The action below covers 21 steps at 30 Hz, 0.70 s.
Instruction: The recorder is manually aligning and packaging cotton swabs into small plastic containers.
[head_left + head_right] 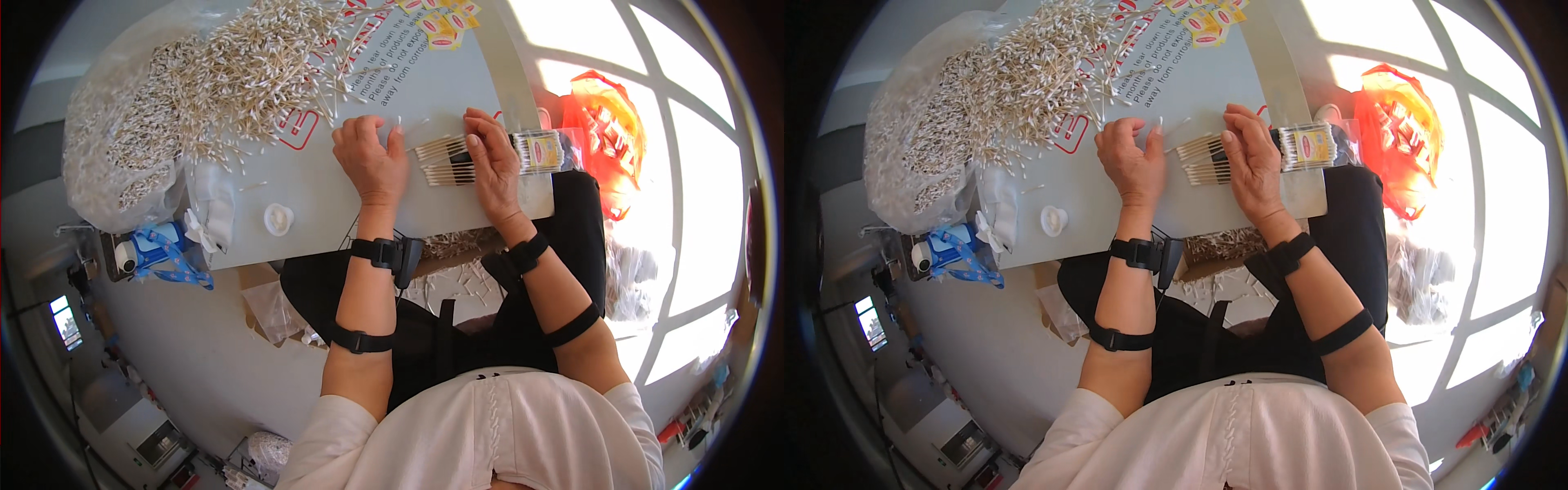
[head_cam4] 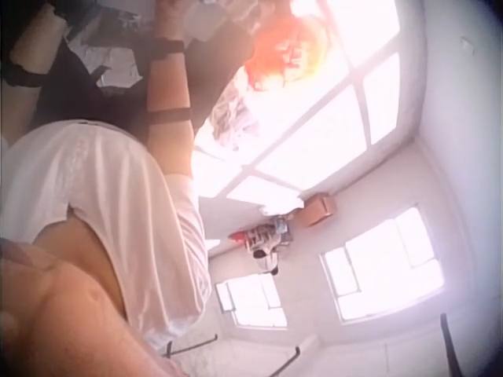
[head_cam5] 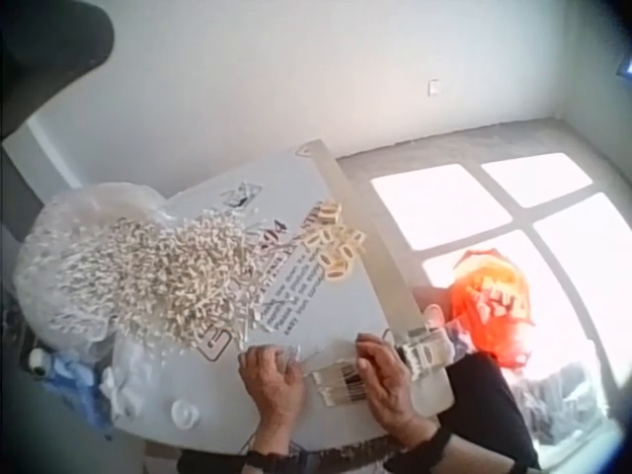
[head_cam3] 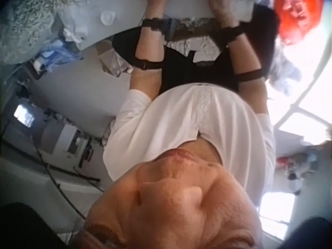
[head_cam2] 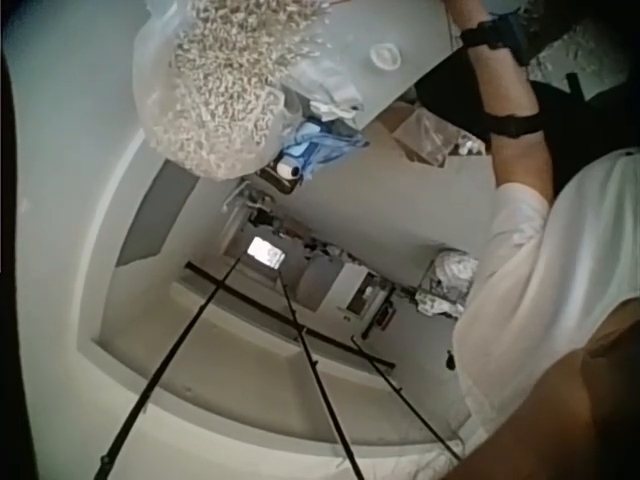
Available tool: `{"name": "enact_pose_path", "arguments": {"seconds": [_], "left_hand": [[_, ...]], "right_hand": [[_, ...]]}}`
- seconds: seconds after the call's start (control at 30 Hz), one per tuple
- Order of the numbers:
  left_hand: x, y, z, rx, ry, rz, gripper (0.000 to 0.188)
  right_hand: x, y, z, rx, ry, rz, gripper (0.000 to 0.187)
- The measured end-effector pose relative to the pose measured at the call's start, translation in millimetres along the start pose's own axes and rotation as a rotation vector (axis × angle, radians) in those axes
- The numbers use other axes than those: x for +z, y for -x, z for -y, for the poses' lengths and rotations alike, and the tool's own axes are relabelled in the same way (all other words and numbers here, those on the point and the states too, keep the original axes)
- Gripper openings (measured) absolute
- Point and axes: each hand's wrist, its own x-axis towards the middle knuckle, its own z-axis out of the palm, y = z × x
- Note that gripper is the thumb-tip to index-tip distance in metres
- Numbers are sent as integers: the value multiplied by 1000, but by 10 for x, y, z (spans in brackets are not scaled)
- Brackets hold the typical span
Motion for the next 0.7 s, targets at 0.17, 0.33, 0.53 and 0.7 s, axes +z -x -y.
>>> {"name": "enact_pose_path", "arguments": {"seconds": [0.17, 0.33, 0.53, 0.7], "left_hand": [[-82, -331, 388, -359, -228, -195, 40], [-187, -652, 452, -531, -256, 113, 28], [-242, -627, 568, -546, -187, 132, 17], [-285, -415, 497, -439, 137, 78, 16]], "right_hand": [[33, 3, 39, -7, -2, 13, 21], [16, 0, 26, -16, 18, 8, 20], [14, -7, 20, -20, 14, 12, 20], [10, -4, 21, -14, 17, 17, 20]]}}
